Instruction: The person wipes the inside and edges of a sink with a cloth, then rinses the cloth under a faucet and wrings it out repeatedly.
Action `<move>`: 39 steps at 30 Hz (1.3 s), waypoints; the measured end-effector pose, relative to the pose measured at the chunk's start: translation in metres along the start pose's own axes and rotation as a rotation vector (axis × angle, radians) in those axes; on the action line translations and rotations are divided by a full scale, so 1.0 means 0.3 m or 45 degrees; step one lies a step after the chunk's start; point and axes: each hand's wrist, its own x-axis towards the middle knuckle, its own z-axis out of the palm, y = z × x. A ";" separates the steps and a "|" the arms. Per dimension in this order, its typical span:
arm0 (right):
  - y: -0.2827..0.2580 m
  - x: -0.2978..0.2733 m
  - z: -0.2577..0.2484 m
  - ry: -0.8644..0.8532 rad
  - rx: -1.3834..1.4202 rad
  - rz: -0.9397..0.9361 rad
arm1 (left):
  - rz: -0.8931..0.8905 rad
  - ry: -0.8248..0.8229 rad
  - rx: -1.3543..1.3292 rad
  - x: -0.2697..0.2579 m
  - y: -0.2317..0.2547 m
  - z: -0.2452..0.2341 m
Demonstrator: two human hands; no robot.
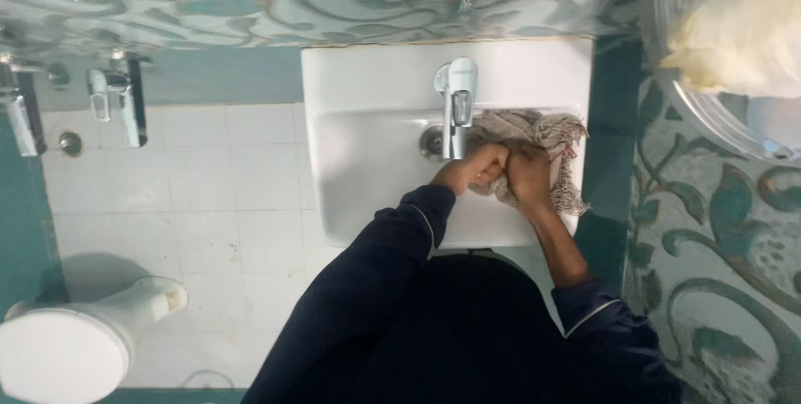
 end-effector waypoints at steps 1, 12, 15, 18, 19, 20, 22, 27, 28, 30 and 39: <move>0.003 -0.015 -0.029 0.046 -0.002 0.015 | -0.139 -0.087 -0.207 0.049 -0.032 0.021; -0.033 0.053 0.604 -0.808 0.266 0.353 | 0.105 1.418 0.620 -0.374 0.138 -0.152; -0.057 -0.002 0.754 -1.029 0.692 0.329 | 0.147 1.612 0.864 -0.521 0.256 -0.137; -0.053 -0.005 0.740 -0.997 0.860 0.569 | 0.220 1.662 0.981 -0.533 0.255 -0.085; -0.056 -0.003 0.724 -0.998 0.858 0.567 | 0.183 1.675 1.051 -0.507 0.244 -0.079; -0.049 -0.002 0.679 -0.834 0.635 0.596 | 0.179 1.639 1.066 -0.481 0.220 -0.080; -0.021 -0.006 0.575 -0.604 0.443 0.628 | 0.243 1.441 0.913 -0.400 0.158 -0.087; -0.005 0.012 0.116 -0.300 0.066 0.278 | 0.049 0.991 1.234 -0.027 0.081 0.036; -0.012 -0.015 0.054 -0.262 0.074 0.282 | -0.051 0.954 1.410 0.011 0.075 0.085; -0.014 -0.078 -0.035 -0.009 -0.232 -0.069 | 0.163 0.896 1.467 0.044 0.055 0.164; -0.118 -0.087 0.278 -0.266 -0.599 -0.348 | 0.299 1.160 1.574 -0.274 0.079 0.082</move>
